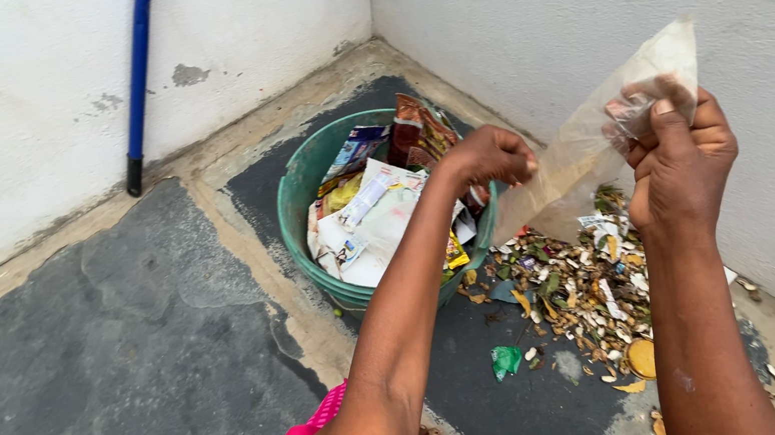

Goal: The person sorts through trash on the floor, picking up scraps of paper and plastic and placing them into a green bucket.

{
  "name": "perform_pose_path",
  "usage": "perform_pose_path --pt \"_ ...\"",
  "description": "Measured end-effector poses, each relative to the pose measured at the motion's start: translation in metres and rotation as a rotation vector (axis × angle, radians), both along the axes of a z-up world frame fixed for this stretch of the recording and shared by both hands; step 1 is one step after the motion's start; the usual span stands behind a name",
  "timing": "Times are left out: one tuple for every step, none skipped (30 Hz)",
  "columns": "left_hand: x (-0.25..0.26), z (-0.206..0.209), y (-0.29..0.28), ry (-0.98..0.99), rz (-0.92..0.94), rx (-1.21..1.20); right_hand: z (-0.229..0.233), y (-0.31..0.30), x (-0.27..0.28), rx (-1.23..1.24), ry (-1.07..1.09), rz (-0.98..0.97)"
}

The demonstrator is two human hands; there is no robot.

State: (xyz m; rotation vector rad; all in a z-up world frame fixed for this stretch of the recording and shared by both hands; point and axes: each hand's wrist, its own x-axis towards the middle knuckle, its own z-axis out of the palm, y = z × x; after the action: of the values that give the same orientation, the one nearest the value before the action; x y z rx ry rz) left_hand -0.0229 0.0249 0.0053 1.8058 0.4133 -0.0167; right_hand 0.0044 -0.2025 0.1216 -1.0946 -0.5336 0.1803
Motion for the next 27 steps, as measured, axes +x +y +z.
perform_pose_path --pt "-0.010 0.005 0.009 0.002 0.007 0.001 0.000 0.005 -0.004 0.046 -0.026 0.020" --pt "-0.018 0.011 0.018 -0.055 0.021 -0.103 0.000 0.010 -0.007 0.092 -0.052 0.038" --pt "-0.026 0.017 0.026 -0.113 0.035 -0.207 -0.002 0.016 -0.010 0.094 -0.050 0.043" --pt "-0.032 0.023 0.033 -0.112 0.041 -0.205 -0.006 0.025 -0.015 0.112 -0.049 0.059" --pt "-0.038 0.030 0.040 -0.102 0.080 -0.189 -0.009 0.033 -0.019 0.130 -0.049 0.075" --pt "-0.044 0.035 0.046 -0.094 0.119 -0.173 -0.011 0.040 -0.024 0.131 -0.048 0.081" --pt "-0.049 0.040 0.053 -0.093 0.125 -0.171 -0.015 0.049 -0.032 0.152 -0.017 0.113" --pt "-0.054 0.041 0.057 -0.092 0.142 -0.205 -0.020 0.056 -0.040 0.170 0.014 0.140" --pt "-0.059 0.040 0.061 -0.092 0.159 -0.239 -0.024 0.065 -0.047 0.168 0.016 0.142" --pt "-0.062 0.039 0.064 -0.088 0.156 -0.236 -0.026 0.077 -0.052 0.087 -0.004 0.149" --pt "-0.065 0.036 0.066 -0.116 0.154 -0.296 -0.027 0.089 -0.056 0.006 -0.024 0.157" --pt "-0.066 0.034 0.067 -0.147 0.147 -0.357 -0.026 0.102 -0.057 0.008 -0.025 0.150" --pt "-0.068 0.031 0.068 -0.147 0.139 -0.355 -0.026 0.116 -0.059 -0.025 -0.077 0.192" --pt "-0.073 0.028 0.070 -0.101 0.141 -0.356 -0.026 0.127 -0.060 -0.058 -0.133 0.240" --pt "-0.075 0.027 0.073 -0.055 0.142 -0.357 -0.029 0.133 -0.061 -0.055 -0.138 0.239" --pt "-0.077 0.026 0.077 -0.057 0.148 -0.355 -0.034 0.141 -0.063 -0.016 -0.052 0.296" --pt "-0.079 0.024 0.081 -0.050 0.156 -0.407 -0.040 0.147 -0.064 0.023 0.034 0.353" --pt "-0.083 0.020 0.084 -0.040 0.166 -0.464 -0.049 0.152 -0.065 0.020 0.038 0.360" --pt "-0.087 0.018 0.090 -0.039 0.175 -0.467 -0.059 0.155 -0.063 -0.016 0.052 0.332" --pt "-0.092 0.016 0.096 -0.062 0.149 -0.487 -0.071 0.156 -0.062 -0.055 0.066 0.303" --pt "-0.096 0.012 0.102 -0.086 0.123 -0.506 -0.083 0.157 -0.061 -0.061 0.070 0.309" --pt "-0.098 0.008 0.105 -0.085 0.127 -0.508 -0.095 0.157 -0.058 -0.117 0.017 0.293" --pt "-0.100 0.003 0.108 -0.058 0.178 -0.477 -0.105 0.156 -0.056 -0.173 -0.037 0.276" --pt "-0.100 -0.002 0.112 -0.034 0.226 -0.443 -0.115 0.156 -0.056 -0.174 -0.037 0.277" --pt "-0.099 -0.008 0.116 -0.034 0.228 -0.443 -0.124 0.154 -0.056 -0.265 -0.277 0.191" --pt "-0.099 -0.015 0.120 0.029 0.290 -0.383 -0.132 0.152 -0.058 -0.355 -0.513 0.102" --pt "-0.098 -0.023 0.124 0.092 0.351 -0.322 -0.139 0.150 -0.059 -0.356 -0.509 0.105"
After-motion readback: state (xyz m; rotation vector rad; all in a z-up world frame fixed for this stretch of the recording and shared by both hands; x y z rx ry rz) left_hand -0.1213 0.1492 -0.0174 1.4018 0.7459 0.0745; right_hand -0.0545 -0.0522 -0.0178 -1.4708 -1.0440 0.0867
